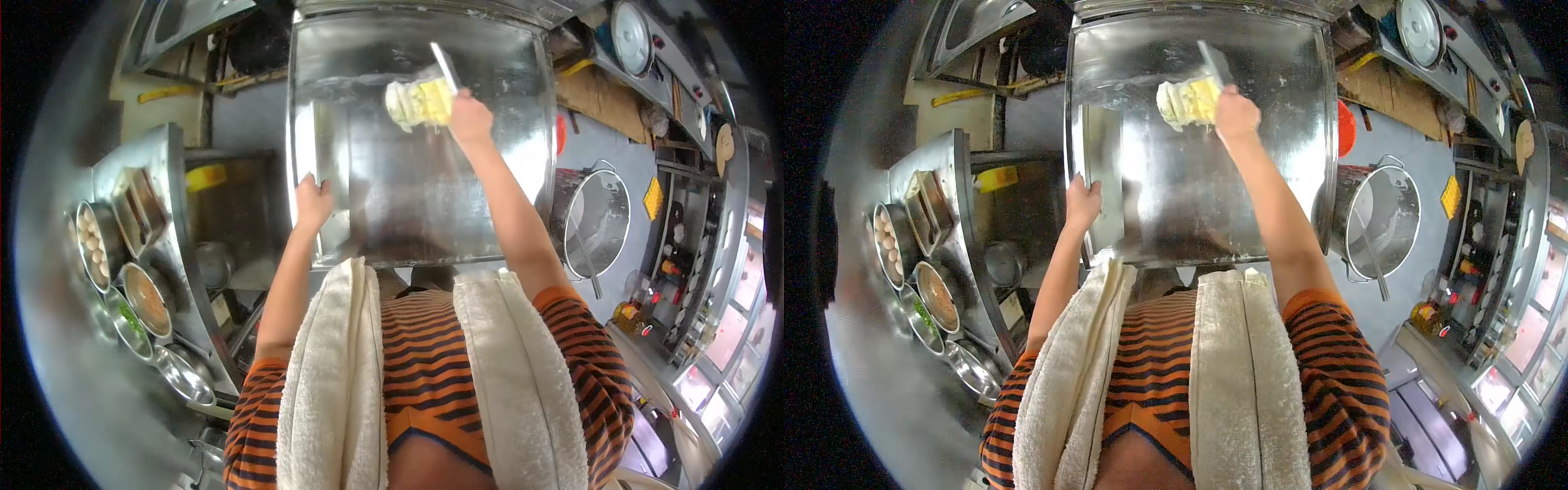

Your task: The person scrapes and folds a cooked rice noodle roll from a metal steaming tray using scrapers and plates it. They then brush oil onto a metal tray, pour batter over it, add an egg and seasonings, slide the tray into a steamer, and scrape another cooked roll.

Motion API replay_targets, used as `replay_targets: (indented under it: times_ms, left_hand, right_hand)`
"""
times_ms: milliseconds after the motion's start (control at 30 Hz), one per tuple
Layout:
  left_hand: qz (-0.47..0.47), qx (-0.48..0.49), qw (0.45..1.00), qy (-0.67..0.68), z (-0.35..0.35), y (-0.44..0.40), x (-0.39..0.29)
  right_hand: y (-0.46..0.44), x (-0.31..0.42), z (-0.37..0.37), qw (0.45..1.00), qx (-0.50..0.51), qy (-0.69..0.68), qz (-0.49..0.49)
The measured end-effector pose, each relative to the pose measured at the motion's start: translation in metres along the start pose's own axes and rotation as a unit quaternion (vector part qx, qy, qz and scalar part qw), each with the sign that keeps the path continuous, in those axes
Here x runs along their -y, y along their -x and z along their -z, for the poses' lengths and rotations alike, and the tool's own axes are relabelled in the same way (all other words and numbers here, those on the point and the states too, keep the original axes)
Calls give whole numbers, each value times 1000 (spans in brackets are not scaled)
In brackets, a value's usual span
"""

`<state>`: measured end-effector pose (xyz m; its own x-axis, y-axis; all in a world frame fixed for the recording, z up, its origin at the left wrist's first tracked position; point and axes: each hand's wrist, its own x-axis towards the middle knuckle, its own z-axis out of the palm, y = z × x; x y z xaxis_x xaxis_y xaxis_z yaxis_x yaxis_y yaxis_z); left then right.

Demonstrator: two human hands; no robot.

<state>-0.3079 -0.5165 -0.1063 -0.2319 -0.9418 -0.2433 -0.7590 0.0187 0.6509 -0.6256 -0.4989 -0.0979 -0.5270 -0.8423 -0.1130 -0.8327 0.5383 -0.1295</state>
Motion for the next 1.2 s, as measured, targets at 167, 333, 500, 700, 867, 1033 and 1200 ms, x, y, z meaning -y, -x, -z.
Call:
replay_targets:
  times_ms: [167, 333, 500, 700, 867, 1033, 1200]
  left_hand:
    - [-28, 29, 998, -49, -3, -39, -33]
    - [-137, 75, 986, -57, -11, -156, -65]
    - [-182, 235, 954, -44, -58, -263, -117]
    - [-238, 397, 886, 6, -102, -246, -127]
    - [-126, 431, 890, 81, -92, -170, -117]
    - [-178, 489, 850, 83, -101, -58, -156]
    - [-231, 637, 733, 53, -158, 113, -201]
  right_hand:
    - [-22, -28, 21, 991, -24, -84, -98]
    - [49, -124, -15, 952, -76, -236, -181]
    - [127, -61, -68, 811, -188, -442, -333]
    - [70, 30, -83, 690, -264, -562, -372]
    - [110, 26, -77, 663, -269, -599, -359]
    - [226, -10, -33, 605, -254, -613, -439]
    - [387, -43, -27, 507, -477, -543, -471]
